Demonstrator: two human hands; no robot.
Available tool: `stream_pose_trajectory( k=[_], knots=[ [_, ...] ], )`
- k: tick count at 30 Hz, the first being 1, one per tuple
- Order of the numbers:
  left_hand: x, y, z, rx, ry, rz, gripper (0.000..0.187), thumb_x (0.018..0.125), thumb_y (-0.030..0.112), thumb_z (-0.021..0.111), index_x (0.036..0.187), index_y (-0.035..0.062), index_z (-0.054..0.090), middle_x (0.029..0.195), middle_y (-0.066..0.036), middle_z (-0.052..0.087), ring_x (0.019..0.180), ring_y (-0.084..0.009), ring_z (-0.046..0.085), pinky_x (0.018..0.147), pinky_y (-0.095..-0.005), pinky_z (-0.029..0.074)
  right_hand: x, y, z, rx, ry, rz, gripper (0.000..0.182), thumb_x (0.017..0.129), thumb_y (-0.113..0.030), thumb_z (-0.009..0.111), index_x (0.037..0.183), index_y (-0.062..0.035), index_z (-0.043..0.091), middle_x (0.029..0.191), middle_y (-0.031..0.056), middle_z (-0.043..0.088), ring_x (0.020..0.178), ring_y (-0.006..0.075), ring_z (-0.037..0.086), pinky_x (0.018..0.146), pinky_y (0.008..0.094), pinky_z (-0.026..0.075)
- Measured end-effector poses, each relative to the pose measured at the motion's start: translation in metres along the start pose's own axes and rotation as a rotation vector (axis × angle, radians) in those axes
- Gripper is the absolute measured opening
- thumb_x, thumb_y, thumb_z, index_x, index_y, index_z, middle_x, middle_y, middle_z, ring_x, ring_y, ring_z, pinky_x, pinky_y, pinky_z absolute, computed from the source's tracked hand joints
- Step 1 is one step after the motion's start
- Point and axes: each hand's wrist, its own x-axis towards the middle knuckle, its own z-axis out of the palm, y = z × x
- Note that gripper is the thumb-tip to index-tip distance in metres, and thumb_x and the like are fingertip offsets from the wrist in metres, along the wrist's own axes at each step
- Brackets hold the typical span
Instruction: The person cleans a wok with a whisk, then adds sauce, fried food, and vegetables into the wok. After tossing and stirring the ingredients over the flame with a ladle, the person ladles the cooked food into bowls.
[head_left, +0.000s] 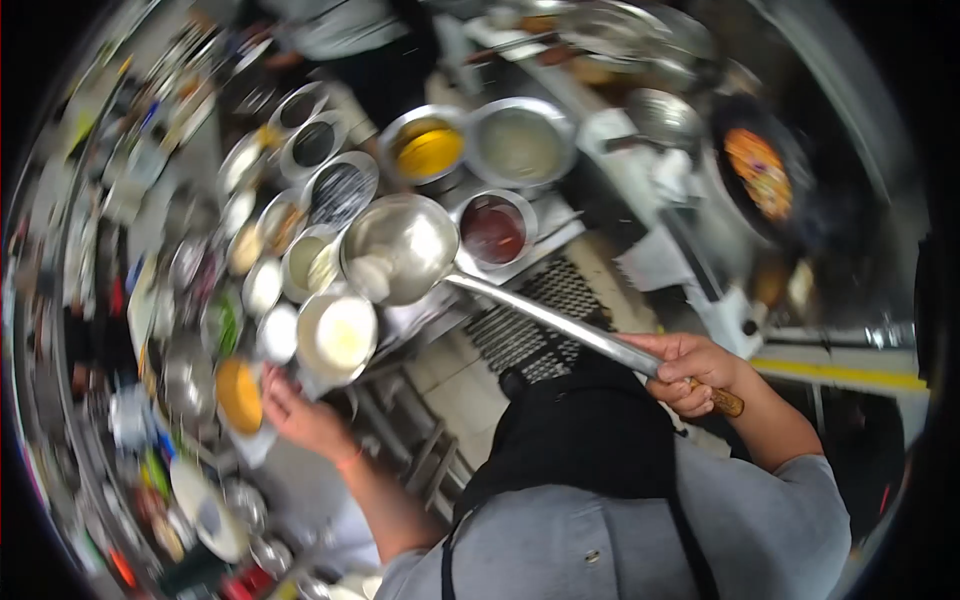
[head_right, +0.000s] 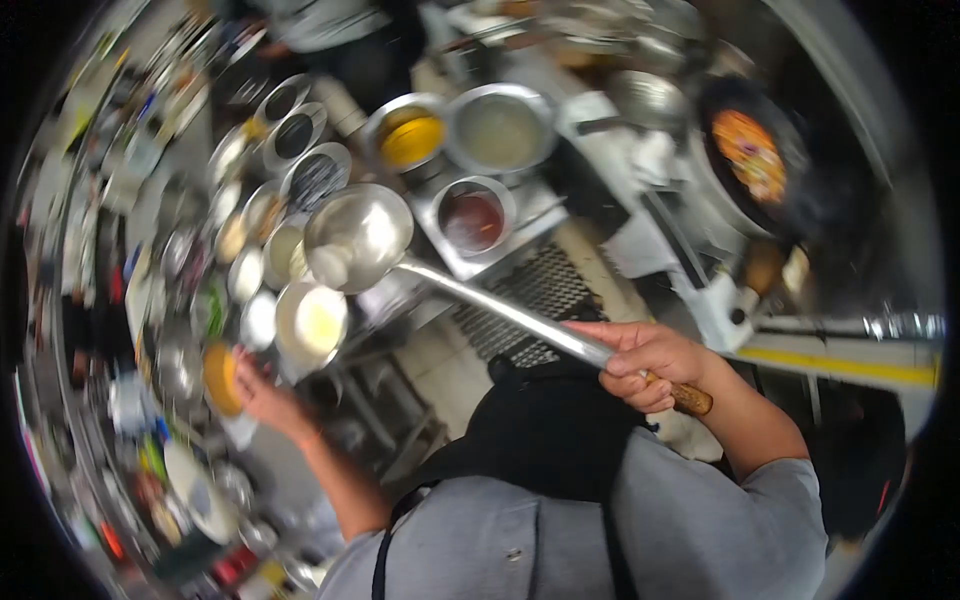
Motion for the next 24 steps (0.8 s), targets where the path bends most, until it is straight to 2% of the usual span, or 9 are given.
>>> stream_pose_trajectory(
  k=[3,9,10,12,13,15,16,18,24],
  knots=[
    [-0.047,0.072,0.093,-0.238,-0.216,0.175,0.024,0.098,0.015,0.043,0.110,-0.0021,0.054,0.125,-0.016,0.056,0.094,-0.0163,0.057,0.076,-0.0279,0.044,-0.088,-0.002,-0.016,0.040,0.043,-0.188,0.063,0.094,-0.006,0.042,0.149,-0.0214,0.014,0.061,0.0032,0.036,0.038,0.0046,0.028,0.030,0.0204,0.026],
    [-0.206,0.152,0.305,-0.425,-1.126,0.046,0.024,0.091,0.012,0.056,0.109,-0.0033,0.057,0.107,-0.014,0.062,0.088,-0.0162,0.061,0.077,-0.0278,0.049,-0.236,-0.033,-0.066,0.092,0.306,-0.790,0.060,0.094,-0.021,0.046,0.148,-0.0183,0.018,0.062,0.0082,0.045,0.033,0.0095,0.032,0.028,0.0246,0.026],
    [-0.235,0.152,0.347,-0.353,-1.241,0.133,0.029,0.090,0.016,0.059,0.110,-0.0042,0.056,0.106,-0.015,0.062,0.087,-0.0166,0.061,0.077,-0.0277,0.049,-0.248,-0.043,-0.068,-0.066,0.621,-0.906,0.054,0.094,-0.019,0.045,0.145,-0.0144,0.028,0.061,0.0066,0.045,0.031,0.0093,0.031,0.027,0.0246,0.025],
    [-0.286,0.164,0.424,-0.233,-1.357,0.091,0.043,0.084,0.023,0.066,0.111,-0.0080,0.054,0.105,-0.020,0.062,0.094,-0.0251,0.061,0.084,-0.0326,0.048,-0.274,-0.075,-0.089,-0.309,1.102,-0.802,0.050,0.092,-0.017,0.048,0.139,-0.0066,0.037,0.067,0.0148,0.057,0.038,0.0236,0.049,0.037,0.0328,0.042],
    [-0.310,0.153,0.465,-0.160,-1.289,0.278,0.049,0.081,0.026,0.069,0.111,-0.0094,0.053,0.106,-0.023,0.061,0.097,-0.0304,0.060,0.088,-0.0359,0.046,-0.284,-0.086,-0.116,-0.288,1.118,-0.811,0.050,0.092,-0.017,0.048,0.139,-0.0066,0.037,0.067,0.0148,0.057,0.038,0.0236,0.049,0.037,0.0328,0.042],
    [-0.344,0.147,0.529,0.004,-1.207,0.514,0.059,0.075,0.031,0.072,0.111,-0.0113,0.052,0.106,-0.027,0.060,0.102,-0.0392,0.056,0.093,-0.0410,0.042,-0.297,-0.101,-0.175,-1.181,1.863,-0.507,0.050,0.088,-0.016,0.052,0.134,0.0002,0.041,0.088,0.0258,0.063,0.073,0.0391,0.063,0.067,0.0404,0.052],
    [-0.355,0.152,0.548,0.101,-1.202,0.559,0.062,0.072,0.033,0.074,0.109,-0.0118,0.052,0.105,-0.028,0.059,0.104,-0.0426,0.054,0.095,-0.0429,0.040,-0.301,-0.104,-0.177,-1.159,1.883,-0.503,0.050,0.088,-0.016,0.052,0.134,0.0002,0.041,0.088,0.0258,0.063,0.073,0.0391,0.063,0.067,0.0404,0.052],
    [-0.364,0.154,0.580,0.388,-1.438,0.535,0.061,0.063,0.036,0.078,0.101,-0.0051,0.054,0.100,-0.025,0.061,0.097,-0.0394,0.057,0.089,-0.0424,0.045,-0.308,-0.115,-0.176,-1.133,1.860,-0.341,0.051,0.086,-0.016,0.054,0.132,0.0013,0.041,0.110,0.0293,0.057,0.105,0.0429,0.054,0.091,0.0417,0.043],
    [-0.348,0.183,0.580,0.413,-1.577,0.411,0.045,0.058,0.020,0.071,0.094,-0.0032,0.059,0.092,-0.019,0.064,0.092,-0.0349,0.062,0.083,-0.0380,0.050,-0.306,-0.138,-0.228,-1.266,1.762,-0.543,0.053,0.086,-0.017,0.054,0.137,-0.0112,0.041,0.111,0.0256,0.059,0.101,0.0414,0.056,0.089,0.0434,0.045]
  ],
)
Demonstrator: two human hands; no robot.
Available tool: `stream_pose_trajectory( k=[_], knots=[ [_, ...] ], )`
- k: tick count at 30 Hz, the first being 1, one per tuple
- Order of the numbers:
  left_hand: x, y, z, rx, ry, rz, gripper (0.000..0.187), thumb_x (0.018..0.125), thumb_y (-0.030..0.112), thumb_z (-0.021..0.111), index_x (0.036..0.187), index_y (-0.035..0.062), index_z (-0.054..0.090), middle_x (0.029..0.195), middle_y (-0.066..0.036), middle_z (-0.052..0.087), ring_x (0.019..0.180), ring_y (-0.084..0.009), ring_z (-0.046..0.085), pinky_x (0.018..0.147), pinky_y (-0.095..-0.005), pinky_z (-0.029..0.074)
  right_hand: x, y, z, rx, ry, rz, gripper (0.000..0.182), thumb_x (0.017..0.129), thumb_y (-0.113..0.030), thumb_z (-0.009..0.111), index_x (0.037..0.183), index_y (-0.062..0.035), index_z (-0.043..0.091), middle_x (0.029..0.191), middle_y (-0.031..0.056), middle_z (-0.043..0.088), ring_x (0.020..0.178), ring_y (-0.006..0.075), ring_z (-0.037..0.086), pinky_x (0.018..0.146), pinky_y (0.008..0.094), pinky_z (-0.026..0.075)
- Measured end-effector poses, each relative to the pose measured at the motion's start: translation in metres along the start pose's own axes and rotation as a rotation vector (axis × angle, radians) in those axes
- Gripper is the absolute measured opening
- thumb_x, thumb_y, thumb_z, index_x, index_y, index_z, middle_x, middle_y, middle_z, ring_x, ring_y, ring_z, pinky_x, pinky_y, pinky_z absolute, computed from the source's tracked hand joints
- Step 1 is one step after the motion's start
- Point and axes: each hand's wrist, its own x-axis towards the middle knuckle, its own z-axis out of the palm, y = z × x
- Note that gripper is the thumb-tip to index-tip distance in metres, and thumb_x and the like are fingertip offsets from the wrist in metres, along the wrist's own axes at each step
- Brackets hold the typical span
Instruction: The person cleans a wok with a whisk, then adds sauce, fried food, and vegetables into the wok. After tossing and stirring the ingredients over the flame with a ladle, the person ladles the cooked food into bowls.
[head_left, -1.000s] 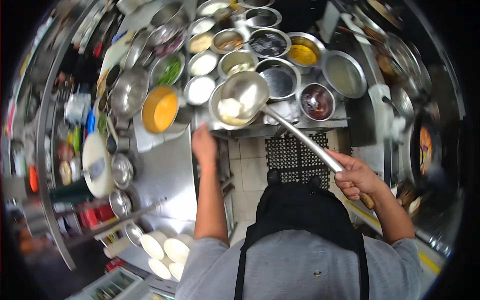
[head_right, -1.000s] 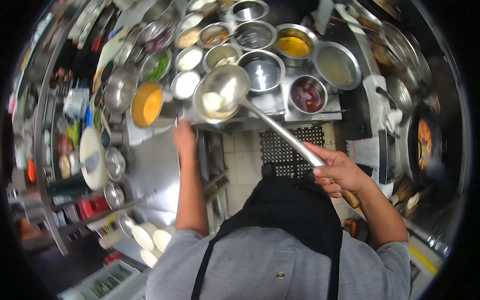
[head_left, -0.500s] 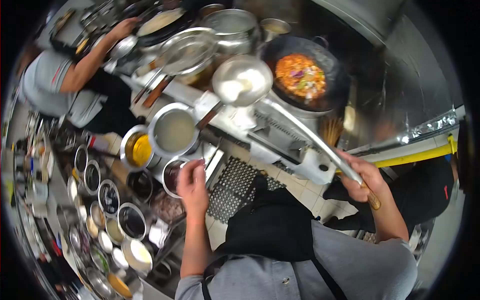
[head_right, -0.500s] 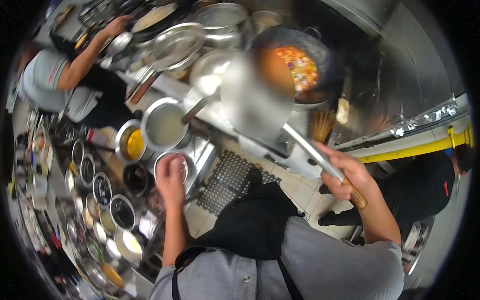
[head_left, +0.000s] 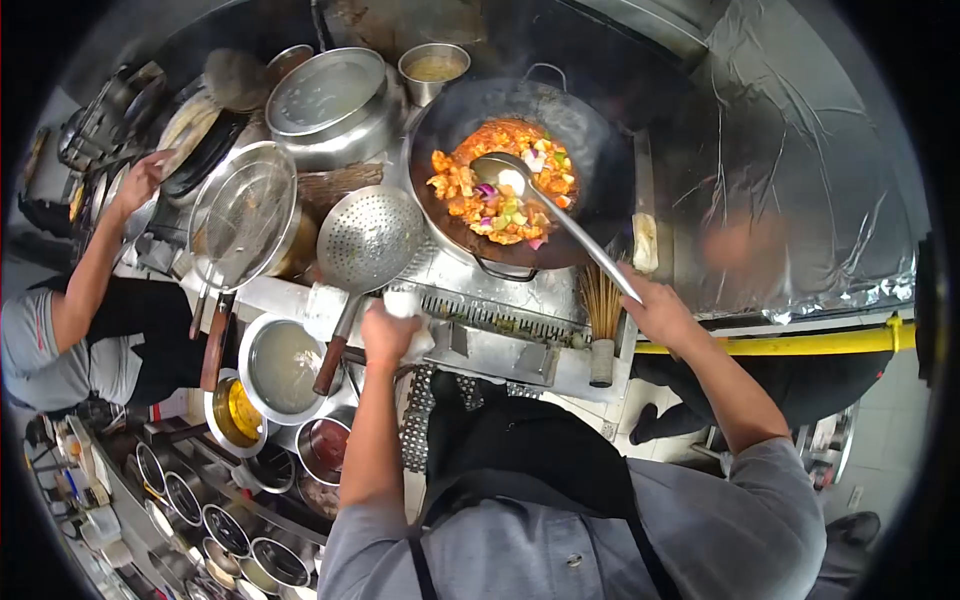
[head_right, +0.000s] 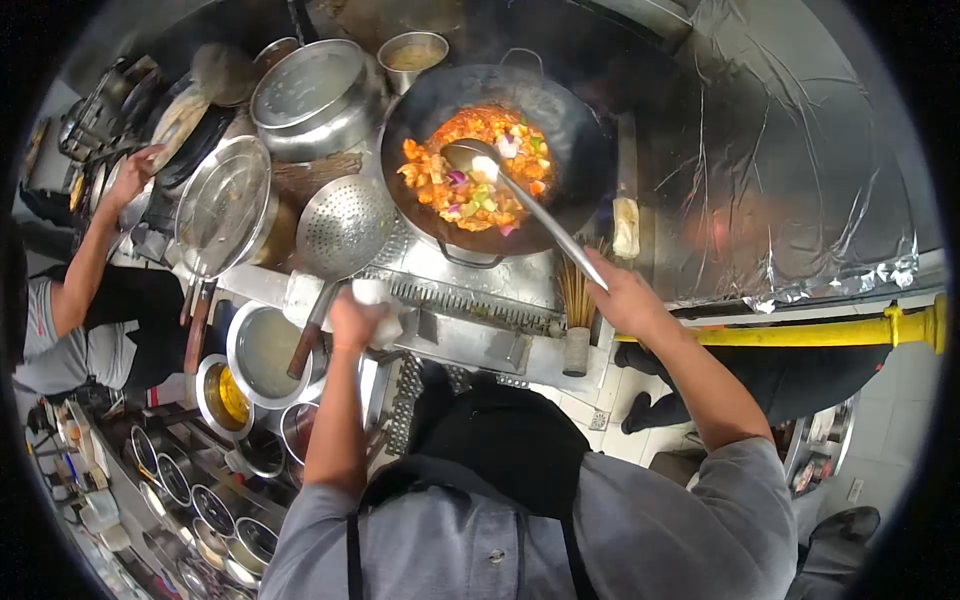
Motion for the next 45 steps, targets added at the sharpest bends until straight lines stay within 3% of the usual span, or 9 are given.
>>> stream_pose_trajectory(
  k=[4,10,14,20,22,27,37,40,45],
  knots=[
    [-0.018,-0.003,-0.036,-1.584,-0.596,-0.251,0.056,0.063,0.015,0.056,0.117,0.0013,0.050,0.106,-0.019,0.060,0.100,-0.0326,0.059,0.086,-0.0462,0.049,0.024,-0.014,0.002,-0.351,-0.051,0.332,0.059,0.088,-0.021,0.053,0.143,-0.0208,0.031,0.090,0.0215,0.065,0.084,0.0406,0.062,0.078,0.0487,0.049],
    [0.000,0.023,0.008,-1.762,-1.162,-0.522,0.041,0.086,0.030,0.057,0.117,0.0037,0.052,0.093,-0.013,0.062,0.077,-0.0243,0.061,0.071,-0.0396,0.053,0.028,-0.023,0.043,0.023,0.066,0.184,0.058,0.087,-0.017,0.052,0.141,-0.0243,0.033,0.100,0.0229,0.063,0.090,0.0422,0.061,0.083,0.0471,0.048],
    [0.027,0.028,0.052,-1.590,-1.053,-0.623,0.023,0.088,0.025,0.050,0.103,0.0090,0.059,0.088,-0.007,0.063,0.078,-0.0197,0.062,0.069,-0.0376,0.053,-0.006,-0.023,0.015,-0.082,-0.036,0.300,0.062,0.085,-0.013,0.052,0.142,-0.0253,0.031,0.104,0.0231,0.062,0.090,0.0415,0.061,0.083,0.0462,0.049],
    [0.021,0.144,0.026,-1.308,-1.117,-0.617,0.020,0.086,0.031,0.050,0.095,0.0155,0.059,0.088,-0.006,0.062,0.085,-0.0274,0.061,0.079,-0.0557,0.048,0.022,-0.055,0.044,-0.170,-0.049,0.504,0.066,0.081,-0.011,0.054,0.143,-0.0146,0.030,0.105,0.0233,0.062,0.091,0.0393,0.061,0.084,0.0457,0.048],
    [0.036,0.144,0.083,-1.301,-1.072,-0.652,0.015,0.090,0.024,0.046,0.093,0.0128,0.055,0.086,-0.007,0.062,0.079,-0.0274,0.062,0.073,-0.0516,0.052,0.006,-0.046,0.048,0.262,0.133,0.190,0.063,0.081,-0.010,0.057,0.140,-0.0134,0.037,0.119,0.0220,0.057,0.103,0.0363,0.059,0.091,0.0397,0.046],
    [-0.023,0.141,0.093,-1.388,-0.886,-0.370,0.020,0.094,0.019,0.040,0.097,0.0070,0.055,0.083,-0.010,0.064,0.071,-0.0250,0.063,0.059,-0.0409,0.054,-0.053,-0.055,0.013,0.399,0.121,0.213,0.062,0.080,-0.004,0.060,0.138,-0.0132,0.041,0.134,0.0147,0.049,0.119,0.0271,0.053,0.098,0.0316,0.041],
    [-0.057,0.155,0.050,-1.282,-1.034,-0.399,0.020,0.092,0.022,0.042,0.088,0.0143,0.060,0.077,-0.001,0.063,0.067,-0.0196,0.061,0.060,-0.0384,0.051,-0.130,-0.040,-0.024,-0.036,-0.003,0.103,0.058,0.081,-0.007,0.050,0.138,-0.0141,0.040,0.114,0.0225,0.059,0.102,0.0387,0.057,0.090,0.0425,0.046],
    [-0.048,0.108,0.087,-1.420,-0.925,-0.154,0.018,0.091,0.022,0.044,0.092,0.0114,0.059,0.079,-0.005,0.063,0.068,-0.0212,0.062,0.060,-0.0377,0.053,-0.091,-0.068,-0.009,-0.187,-0.078,0.375,0.061,0.081,-0.007,0.048,0.140,-0.0194,0.037,0.105,0.0236,0.062,0.096,0.0402,0.059,0.087,0.0457,0.046],
    [-0.128,0.052,0.092,-1.245,-0.678,-0.298,0.017,0.087,0.011,0.046,0.096,0.0007,0.056,0.082,-0.012,0.063,0.067,-0.0247,0.065,0.057,-0.0396,0.055,-0.085,-0.058,0.002,-0.102,0.095,0.254,0.063,0.081,-0.009,0.050,0.141,-0.0211,0.034,0.101,0.0244,0.062,0.092,0.0411,0.060,0.085,0.0476,0.046]
  ],
)
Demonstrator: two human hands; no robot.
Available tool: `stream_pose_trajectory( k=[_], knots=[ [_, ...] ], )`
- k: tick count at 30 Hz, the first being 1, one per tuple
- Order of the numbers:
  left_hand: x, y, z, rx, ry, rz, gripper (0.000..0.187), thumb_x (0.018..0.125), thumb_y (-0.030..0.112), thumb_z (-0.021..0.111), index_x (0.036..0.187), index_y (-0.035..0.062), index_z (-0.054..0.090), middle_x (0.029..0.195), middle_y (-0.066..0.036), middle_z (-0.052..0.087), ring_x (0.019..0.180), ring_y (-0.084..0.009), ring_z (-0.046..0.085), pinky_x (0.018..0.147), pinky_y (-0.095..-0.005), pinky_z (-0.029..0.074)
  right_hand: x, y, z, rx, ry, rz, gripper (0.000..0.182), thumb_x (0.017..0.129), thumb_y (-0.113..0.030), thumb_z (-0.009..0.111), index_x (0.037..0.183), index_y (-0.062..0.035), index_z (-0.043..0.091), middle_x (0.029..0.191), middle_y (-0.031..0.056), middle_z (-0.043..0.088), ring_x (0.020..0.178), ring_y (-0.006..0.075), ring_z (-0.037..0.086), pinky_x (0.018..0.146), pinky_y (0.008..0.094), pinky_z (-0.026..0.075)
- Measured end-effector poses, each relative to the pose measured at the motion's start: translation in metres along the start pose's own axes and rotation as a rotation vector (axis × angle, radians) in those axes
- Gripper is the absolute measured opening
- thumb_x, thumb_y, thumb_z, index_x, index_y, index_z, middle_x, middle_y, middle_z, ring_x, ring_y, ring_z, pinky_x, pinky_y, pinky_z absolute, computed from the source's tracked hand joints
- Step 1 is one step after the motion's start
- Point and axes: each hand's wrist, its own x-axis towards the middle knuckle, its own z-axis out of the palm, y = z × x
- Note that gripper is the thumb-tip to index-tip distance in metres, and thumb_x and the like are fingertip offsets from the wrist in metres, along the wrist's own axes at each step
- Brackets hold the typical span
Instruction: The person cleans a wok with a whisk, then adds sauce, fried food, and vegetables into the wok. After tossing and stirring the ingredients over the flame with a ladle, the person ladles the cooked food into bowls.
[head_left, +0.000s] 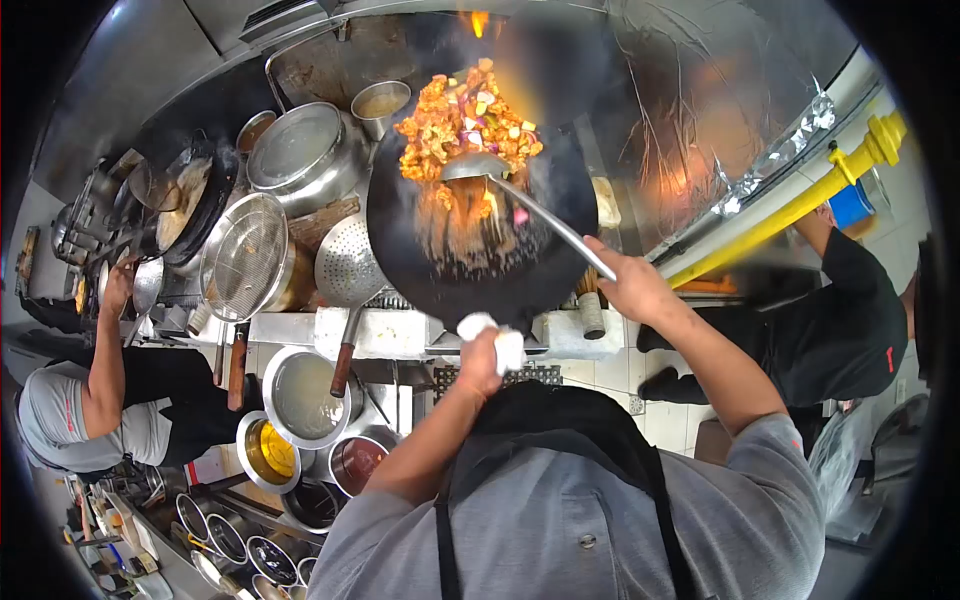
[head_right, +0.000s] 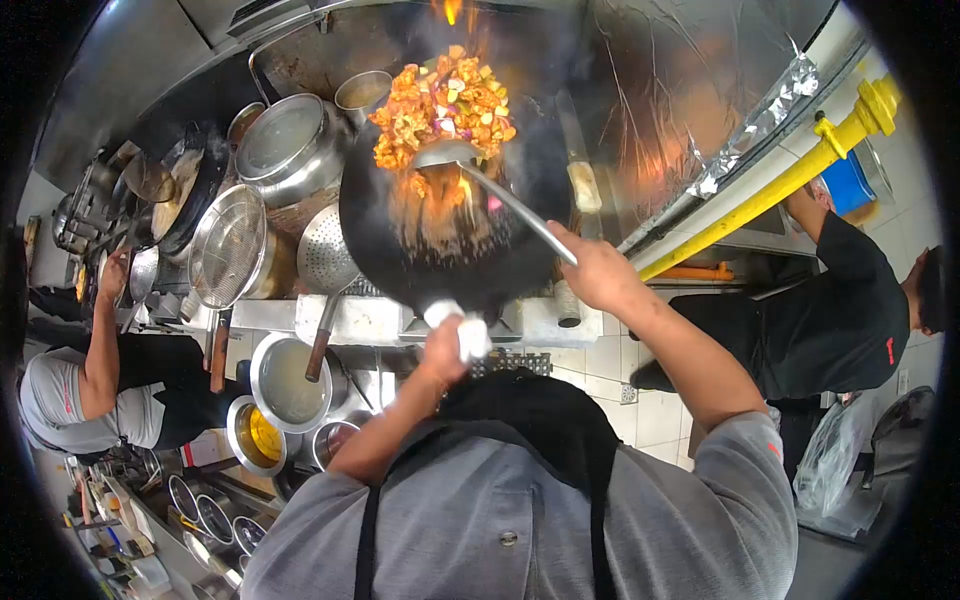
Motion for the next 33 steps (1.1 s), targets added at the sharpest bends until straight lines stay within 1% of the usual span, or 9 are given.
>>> stream_pose_trajectory(
  k=[5,9,14,16,18,23,28,31,33],
  knots=[
    [0.013,0.080,0.034,-0.112,-0.115,-0.048,0.024,0.093,0.022,0.040,0.099,0.0034,0.054,0.084,-0.012,0.063,0.068,-0.0254,0.064,0.057,-0.0426,0.054,-0.054,0.011,-0.040,0.073,0.003,-0.222,0.062,0.080,-0.010,0.054,0.139,-0.0138,0.037,0.109,0.0232,0.060,0.099,0.0396,0.058,0.089,0.0456,0.045],
    [0.036,0.115,0.052,-0.104,-0.162,-0.128,0.015,0.091,0.017,0.044,0.084,0.0103,0.055,0.073,-0.004,0.061,0.062,-0.0197,0.061,0.053,-0.0377,0.052,-0.071,-0.004,-0.066,0.003,-0.199,-0.086,0.062,0.079,-0.006,0.055,0.139,-0.0130,0.039,0.124,0.0187,0.055,0.111,0.0376,0.053,0.094,0.0401,0.044],
    [0.065,0.074,0.016,-0.097,-0.320,-0.029,0.017,0.091,0.020,0.045,0.087,0.0093,0.058,0.075,-0.004,0.063,0.065,-0.0191,0.063,0.058,-0.0369,0.053,-0.019,-0.022,-0.013,-0.151,-0.140,0.102,0.063,0.081,-0.010,0.052,0.141,-0.0156,0.033,0.101,0.0234,0.062,0.093,0.0408,0.059,0.084,0.0470,0.047],
    [0.043,0.043,0.009,-0.044,-0.027,-0.031,0.022,0.088,0.015,0.045,0.096,-0.0013,0.057,0.082,-0.010,0.064,0.070,-0.0240,0.065,0.061,-0.0386,0.055,-0.005,-0.021,-0.005,-0.177,-0.078,0.092,0.065,0.081,-0.009,0.050,0.142,-0.0161,0.031,0.094,0.0231,0.063,0.089,0.0413,0.060,0.081,0.0487,0.047],
    [0.040,-0.004,-0.022,-0.069,-0.068,-0.053,0.022,0.087,0.012,0.048,0.105,0.0002,0.054,0.090,-0.011,0.063,0.076,-0.0249,0.066,0.064,-0.0395,0.055,-0.004,-0.024,-0.006,-0.114,-0.010,0.101,0.064,0.080,-0.009,0.052,0.141,-0.0157,0.034,0.094,0.0222,0.064,0.088,0.0409,0.060,0.081,0.0483,0.048],
    [0.000,0.068,0.026,-0.183,-0.089,-0.076,0.019,0.093,0.017,0.043,0.100,0.0037,0.054,0.086,-0.010,0.063,0.073,-0.0242,0.065,0.061,-0.0402,0.055,-0.049,-0.022,-0.047,0.072,-0.039,-0.041,0.061,0.078,-0.007,0.057,0.137,-0.0112,0.041,0.119,0.0215,0.056,0.104,0.0382,0.056,0.091,0.0428,0.045],
    [0.033,0.116,0.044,-0.137,-0.225,-0.145,0.020,0.092,0.019,0.040,0.095,0.0051,0.055,0.082,-0.009,0.063,0.071,-0.0230,0.064,0.057,-0.0405,0.054,-0.079,-0.015,-0.073,-0.026,-0.137,-0.180,0.059,0.079,-0.007,0.054,0.136,-0.0115,0.041,0.113,0.0209,0.060,0.101,0.0381,0.058,0.089,0.0444,0.046],
    [0.041,0.113,0.041,-0.073,-0.187,-0.221,0.019,0.092,0.020,0.041,0.085,0.0089,0.056,0.075,-0.004,0.063,0.063,-0.0188,0.061,0.057,-0.0371,0.052,-0.046,-0.031,-0.053,-0.115,-0.192,0.070,0.059,0.081,-0.009,0.052,0.138,-0.0148,0.038,0.105,0.0221,0.062,0.098,0.0384,0.059,0.087,0.0464,0.046],
    [0.085,0.078,-0.003,-0.102,-0.439,-0.077,0.019,0.092,0.021,0.043,0.085,0.0088,0.055,0.075,-0.004,0.063,0.064,-0.0191,0.062,0.058,-0.0364,0.052,-0.019,-0.038,-0.033,-0.118,-0.163,0.109,0.060,0.082,-0.010,0.051,0.139,-0.0164,0.037,0.103,0.0227,0.062,0.097,0.0387,0.059,0.086,0.0470,0.046]
  ],
)
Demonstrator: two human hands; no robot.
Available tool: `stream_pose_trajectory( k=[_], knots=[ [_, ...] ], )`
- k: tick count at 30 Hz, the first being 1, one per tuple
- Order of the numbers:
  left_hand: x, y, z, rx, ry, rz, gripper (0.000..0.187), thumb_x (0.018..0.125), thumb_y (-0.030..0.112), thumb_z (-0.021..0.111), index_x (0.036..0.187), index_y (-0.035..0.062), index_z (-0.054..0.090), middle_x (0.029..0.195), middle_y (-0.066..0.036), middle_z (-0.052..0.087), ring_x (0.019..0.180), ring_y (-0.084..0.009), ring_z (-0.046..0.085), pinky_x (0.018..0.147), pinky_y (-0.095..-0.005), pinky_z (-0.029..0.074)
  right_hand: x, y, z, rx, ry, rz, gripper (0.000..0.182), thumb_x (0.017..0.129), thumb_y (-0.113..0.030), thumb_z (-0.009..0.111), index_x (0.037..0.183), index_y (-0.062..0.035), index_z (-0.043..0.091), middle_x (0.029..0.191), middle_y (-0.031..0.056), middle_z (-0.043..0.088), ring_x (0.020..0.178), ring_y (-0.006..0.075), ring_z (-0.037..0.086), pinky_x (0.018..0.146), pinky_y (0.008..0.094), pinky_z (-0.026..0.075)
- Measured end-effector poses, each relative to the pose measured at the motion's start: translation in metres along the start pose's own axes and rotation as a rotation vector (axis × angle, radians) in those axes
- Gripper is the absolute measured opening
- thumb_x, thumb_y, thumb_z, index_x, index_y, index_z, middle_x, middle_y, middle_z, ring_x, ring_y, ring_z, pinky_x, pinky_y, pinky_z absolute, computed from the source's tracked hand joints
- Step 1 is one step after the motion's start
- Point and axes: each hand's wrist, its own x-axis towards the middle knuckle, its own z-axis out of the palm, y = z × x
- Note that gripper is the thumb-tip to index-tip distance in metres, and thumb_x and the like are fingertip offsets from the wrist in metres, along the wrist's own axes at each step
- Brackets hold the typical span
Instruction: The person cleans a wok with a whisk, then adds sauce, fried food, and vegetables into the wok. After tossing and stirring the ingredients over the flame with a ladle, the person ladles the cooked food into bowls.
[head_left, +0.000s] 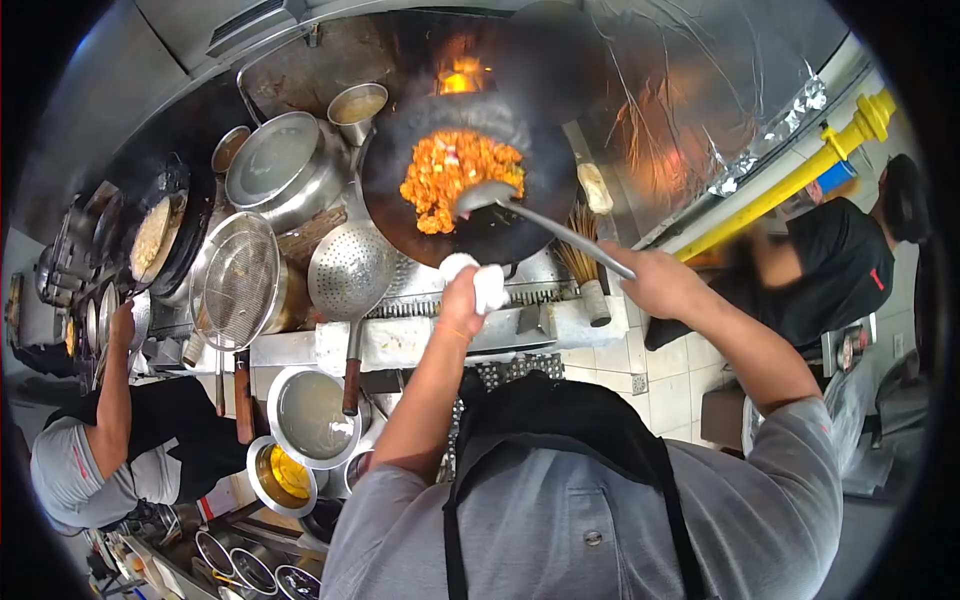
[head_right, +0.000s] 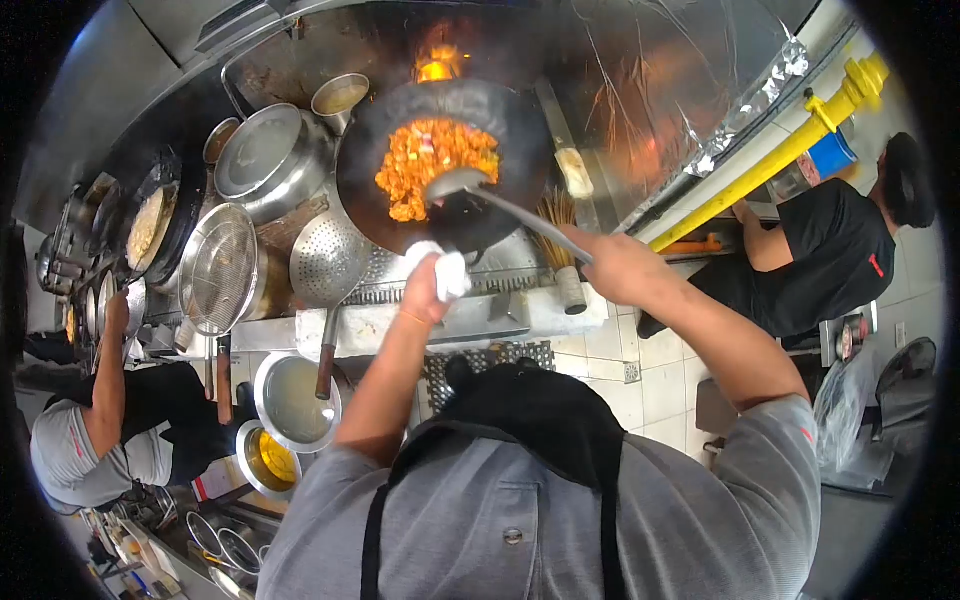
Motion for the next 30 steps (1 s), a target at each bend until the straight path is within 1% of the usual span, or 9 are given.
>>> stream_pose_trajectory(
  k=[3,4,16,18,23,24,26,28,30],
  knots=[
    [-0.044,-0.043,0.018,0.134,0.403,-0.019,0.021,0.090,0.020,0.047,0.098,0.0039,0.058,0.086,-0.009,0.063,0.073,-0.0218,0.064,0.062,-0.0365,0.054,0.020,-0.008,-0.001,-0.007,0.061,0.060,0.062,0.082,-0.010,0.052,0.141,-0.0183,0.034,0.100,0.0235,0.062,0.096,0.0391,0.059,0.086,0.0476,0.046],
    [-0.054,-0.063,0.008,0.124,0.395,-0.044,0.022,0.087,0.013,0.049,0.098,-0.0039,0.057,0.086,-0.012,0.064,0.074,-0.0244,0.066,0.064,-0.0376,0.055,0.022,-0.009,-0.001,-0.005,0.077,0.093,0.064,0.081,-0.010,0.053,0.141,-0.0186,0.034,0.100,0.0237,0.062,0.096,0.0393,0.059,0.086,0.0475,0.046],
    [-0.036,0.034,0.070,-0.015,0.242,-0.210,0.017,0.091,0.017,0.043,0.089,0.0068,0.057,0.077,-0.007,0.063,0.067,-0.0212,0.063,0.061,-0.0380,0.054,-0.027,0.013,-0.014,0.028,-0.008,-0.110,0.061,0.080,-0.011,0.057,0.138,-0.0151,0.040,0.109,0.0219,0.061,0.101,0.0373,0.058,0.088,0.0429,0.046],
    [-0.015,0.013,0.028,0.010,0.094,-0.112,0.015,0.090,0.019,0.045,0.085,0.0107,0.056,0.074,-0.004,0.062,0.064,-0.0197,0.062,0.058,-0.0354,0.052,-0.001,-0.003,-0.004,0.009,0.020,0.010,0.061,0.081,-0.011,0.054,0.139,-0.0162,0.038,0.104,0.0208,0.063,0.096,0.0380,0.060,0.084,0.0458,0.047],
    [-0.071,-0.056,-0.001,0.356,0.273,-0.072,0.021,0.089,0.020,0.050,0.095,0.0018,0.060,0.089,-0.009,0.066,0.081,-0.0241,0.066,0.070,-0.0345,0.053,0.014,-0.019,-0.004,0.009,0.118,0.096,0.061,0.081,-0.009,0.052,0.139,-0.0165,0.037,0.098,0.0218,0.064,0.091,0.0380,0.061,0.082,0.0474,0.048],
    [-0.080,-0.068,-0.009,0.582,0.141,0.186,0.021,0.089,0.018,0.050,0.094,0.0004,0.060,0.088,-0.009,0.066,0.083,-0.0253,0.066,0.072,-0.0329,0.052,0.012,-0.018,-0.005,0.035,0.149,0.078,0.061,0.081,-0.009,0.052,0.139,-0.0164,0.037,0.098,0.0226,0.063,0.090,0.0378,0.061,0.082,0.0471,0.048],
    [-0.076,-0.063,-0.006,0.254,0.038,0.155,0.019,0.090,0.018,0.048,0.092,0.0031,0.060,0.085,-0.009,0.065,0.080,-0.0256,0.066,0.070,-0.0367,0.053,-0.001,-0.005,-0.004,0.079,0.171,0.000,0.061,0.081,-0.010,0.053,0.139,-0.0161,0.038,0.099,0.0229,0.063,0.091,0.0377,0.061,0.083,0.0465,0.047],
    [-0.065,0.000,0.054,-0.005,0.299,-0.100,0.015,0.091,0.016,0.043,0.093,0.0056,0.055,0.081,-0.008,0.063,0.072,-0.0226,0.064,0.062,-0.0391,0.054,-0.017,0.000,-0.007,0.127,0.179,-0.081,0.061,0.081,-0.010,0.054,0.139,-0.0157,0.038,0.100,0.0232,0.063,0.092,0.0377,0.061,0.084,0.0459,0.047],
    [-0.030,0.016,0.034,-0.042,0.131,-0.083,0.018,0.092,0.019,0.041,0.093,0.0072,0.055,0.080,-0.006,0.063,0.071,-0.0215,0.064,0.061,-0.0400,0.054,-0.035,-0.004,-0.025,0.096,-0.040,0.030,0.060,0.081,-0.010,0.055,0.139,-0.0148,0.038,0.105,0.0226,0.062,0.097,0.0380,0.059,0.087,0.0441,0.047]
  ],
)
